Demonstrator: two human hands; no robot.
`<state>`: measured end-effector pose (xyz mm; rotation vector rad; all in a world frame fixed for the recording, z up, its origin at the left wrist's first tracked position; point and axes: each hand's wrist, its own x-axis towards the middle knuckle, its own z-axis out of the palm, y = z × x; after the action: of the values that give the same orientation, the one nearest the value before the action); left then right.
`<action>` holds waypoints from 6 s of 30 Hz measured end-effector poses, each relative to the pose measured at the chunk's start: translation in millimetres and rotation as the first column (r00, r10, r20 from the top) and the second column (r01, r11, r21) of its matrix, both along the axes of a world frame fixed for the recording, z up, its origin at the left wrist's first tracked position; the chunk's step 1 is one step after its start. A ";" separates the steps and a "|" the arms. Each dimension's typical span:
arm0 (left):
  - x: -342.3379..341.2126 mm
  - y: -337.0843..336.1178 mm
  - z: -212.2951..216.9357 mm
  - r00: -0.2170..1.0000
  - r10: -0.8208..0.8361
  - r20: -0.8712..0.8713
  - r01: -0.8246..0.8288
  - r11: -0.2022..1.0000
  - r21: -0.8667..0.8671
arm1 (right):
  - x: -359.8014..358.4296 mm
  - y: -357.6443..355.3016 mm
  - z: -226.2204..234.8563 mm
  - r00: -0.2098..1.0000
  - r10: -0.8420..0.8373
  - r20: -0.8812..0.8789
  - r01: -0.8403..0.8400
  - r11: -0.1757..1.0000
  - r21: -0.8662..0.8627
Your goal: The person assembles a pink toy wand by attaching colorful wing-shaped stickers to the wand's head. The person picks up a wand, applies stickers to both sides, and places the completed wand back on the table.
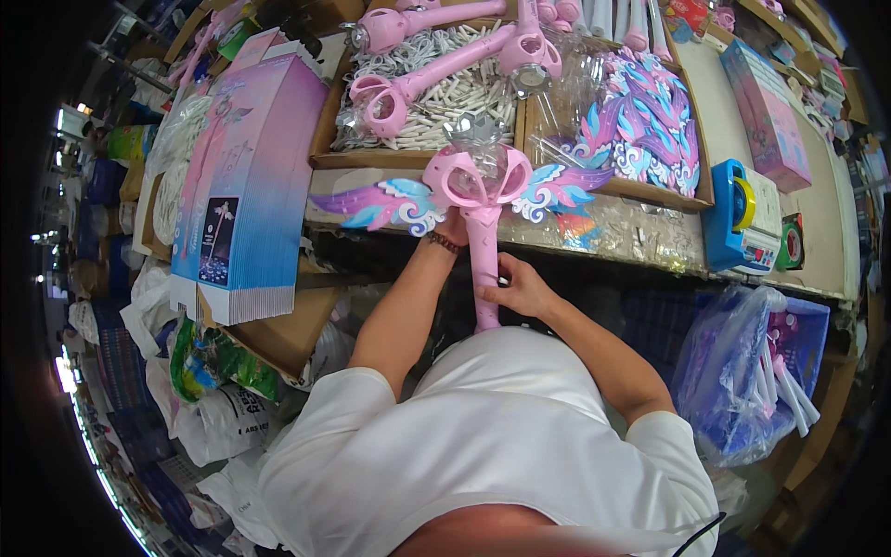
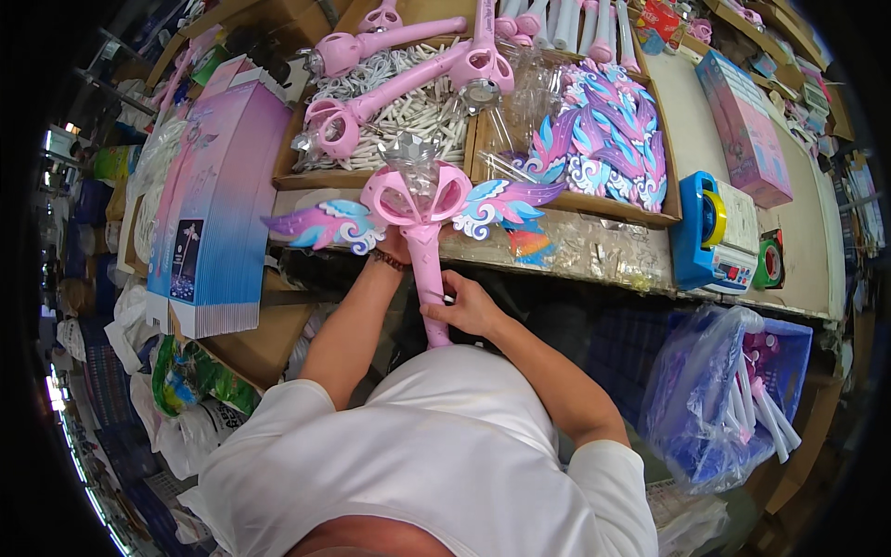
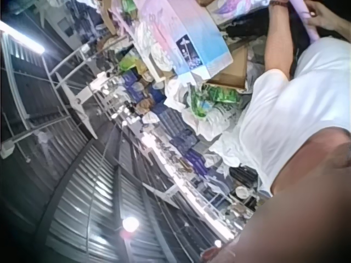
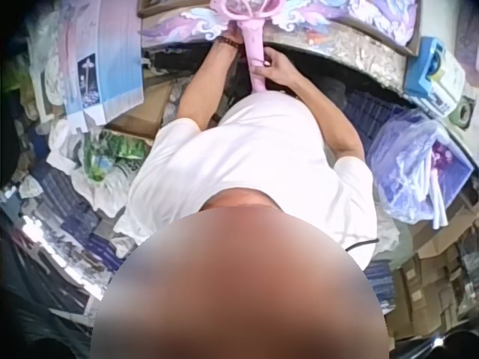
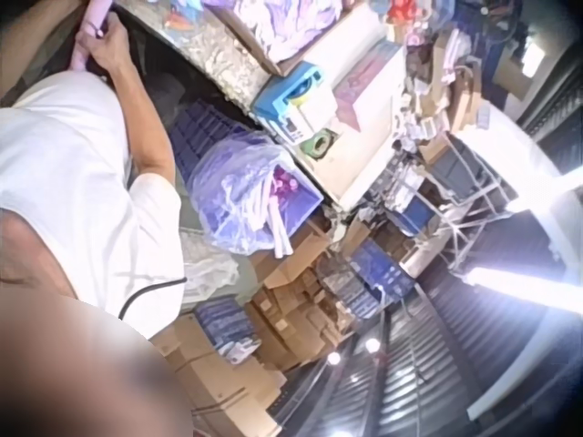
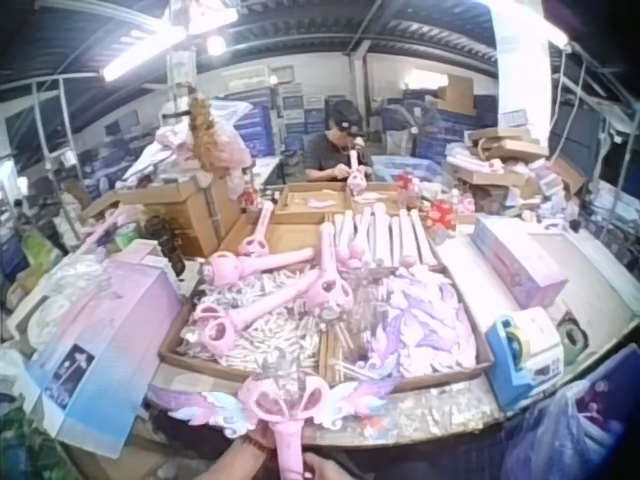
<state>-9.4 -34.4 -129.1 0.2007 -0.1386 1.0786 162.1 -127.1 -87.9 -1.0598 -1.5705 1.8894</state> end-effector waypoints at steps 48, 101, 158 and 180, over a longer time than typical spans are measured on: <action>-39.0 8.9 28.3 0.950 -0.033 -0.311 0.083 0.986 0.147 | 24.4 43.2 115.6 0.787 -0.497 0.366 -0.233 0.311 0.921; -6.1 11.1 34.6 0.948 0.026 -0.316 0.021 0.989 0.145 | 36.1 20.8 30.6 0.866 -0.492 -0.092 0.499 0.837 0.223; -20.5 -2.0 20.7 0.993 0.117 -0.021 -0.116 0.992 0.057 | -12.8 -4.1 12.8 0.998 0.048 0.039 -0.053 0.989 0.138; -5.0 -75.3 37.2 0.645 0.227 -0.729 -0.215 0.970 0.111 | -8.9 -3.2 -14.8 0.996 -0.056 0.073 0.045 0.989 0.142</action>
<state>-14.4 -109.7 -91.9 0.6749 0.6402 1.1635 153.2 -130.3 -102.7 -1.1113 -1.6758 1.6965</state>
